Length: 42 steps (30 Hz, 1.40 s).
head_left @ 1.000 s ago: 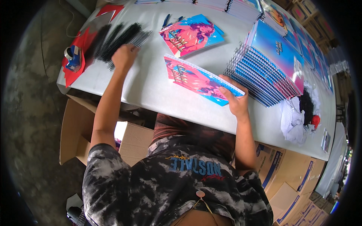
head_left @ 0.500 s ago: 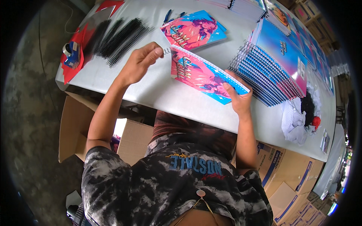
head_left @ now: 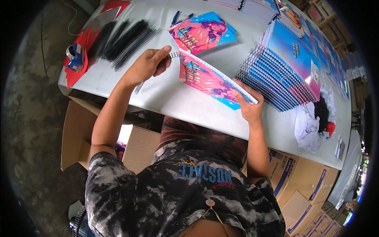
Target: The person repeatedly picks up a notebook cover and a metal spiral binding, inserts the spiral into the cover, and places the assembled notebook onto a growing stack. The person handles multiple identical notebooks one at a time.
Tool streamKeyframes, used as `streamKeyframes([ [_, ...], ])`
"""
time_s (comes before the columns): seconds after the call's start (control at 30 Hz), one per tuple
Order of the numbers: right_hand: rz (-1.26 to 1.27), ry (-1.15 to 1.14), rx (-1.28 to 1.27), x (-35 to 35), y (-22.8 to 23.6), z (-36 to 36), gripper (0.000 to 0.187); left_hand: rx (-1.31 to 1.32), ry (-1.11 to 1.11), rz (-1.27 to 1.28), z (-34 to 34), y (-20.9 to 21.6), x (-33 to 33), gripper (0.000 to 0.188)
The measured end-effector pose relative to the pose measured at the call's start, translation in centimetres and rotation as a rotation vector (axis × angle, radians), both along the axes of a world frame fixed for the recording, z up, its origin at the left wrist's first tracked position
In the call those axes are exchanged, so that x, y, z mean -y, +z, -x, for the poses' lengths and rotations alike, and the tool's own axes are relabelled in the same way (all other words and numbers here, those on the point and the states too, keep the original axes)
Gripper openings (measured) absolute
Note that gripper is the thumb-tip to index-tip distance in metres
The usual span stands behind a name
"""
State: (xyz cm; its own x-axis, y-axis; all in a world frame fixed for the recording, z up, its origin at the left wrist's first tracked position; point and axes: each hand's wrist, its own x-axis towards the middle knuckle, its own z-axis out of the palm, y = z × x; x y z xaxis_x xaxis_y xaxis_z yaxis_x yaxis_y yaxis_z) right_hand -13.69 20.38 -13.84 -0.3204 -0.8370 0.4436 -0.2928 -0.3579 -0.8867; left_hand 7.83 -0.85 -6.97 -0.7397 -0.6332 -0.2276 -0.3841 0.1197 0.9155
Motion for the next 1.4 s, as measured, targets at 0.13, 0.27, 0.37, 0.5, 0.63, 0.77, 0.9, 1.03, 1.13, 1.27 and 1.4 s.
streamKeyframes([
  [0.13,0.017,0.037,-0.024,0.0,0.1,0.0,0.029,0.055,-0.036,-0.449,-0.1,1.5,1.4,0.046],
  [0.27,0.090,0.103,-0.030,0.2,0.0,0.3,0.027,-0.045,-0.093,-0.299,-0.3,2.2,2.8,0.032],
  [0.37,-0.019,0.077,0.098,-0.1,0.3,-0.1,0.025,-0.083,-0.339,0.408,-0.3,2.8,2.4,0.017],
  [0.5,-0.120,0.042,0.222,-0.3,-0.7,-0.8,0.025,-0.049,-0.387,0.924,0.2,2.6,0.4,0.024],
  [0.63,-0.058,-0.017,0.005,-0.2,-0.3,-1.4,0.024,0.219,-0.381,1.162,0.7,4.8,-1.5,0.024],
  [0.77,0.011,-0.045,-0.120,-0.3,-0.1,-1.7,0.026,0.074,-0.414,1.333,0.1,4.3,-1.1,0.022],
  [0.9,0.033,-0.032,-0.125,-0.4,-0.3,-1.9,0.027,0.335,-0.403,1.249,0.8,6.2,-2.0,0.028],
  [1.03,-0.056,-0.034,-0.045,-0.8,-0.3,-2.2,0.028,-0.019,-0.379,1.547,0.6,4.4,-1.4,0.028],
  [1.13,-0.015,-0.055,-0.103,-0.6,-0.3,-2.3,0.031,0.330,-0.472,1.257,0.8,6.1,-1.7,0.030],
  [1.27,0.075,-0.096,-0.236,-0.5,-0.7,-2.7,0.038,-0.012,-0.426,1.469,0.8,4.5,-1.4,0.025],
  [1.4,0.096,-0.143,-0.293,-0.5,-1.0,-2.9,0.037,0.145,-0.306,1.532,1.0,4.5,-1.9,0.055],
])
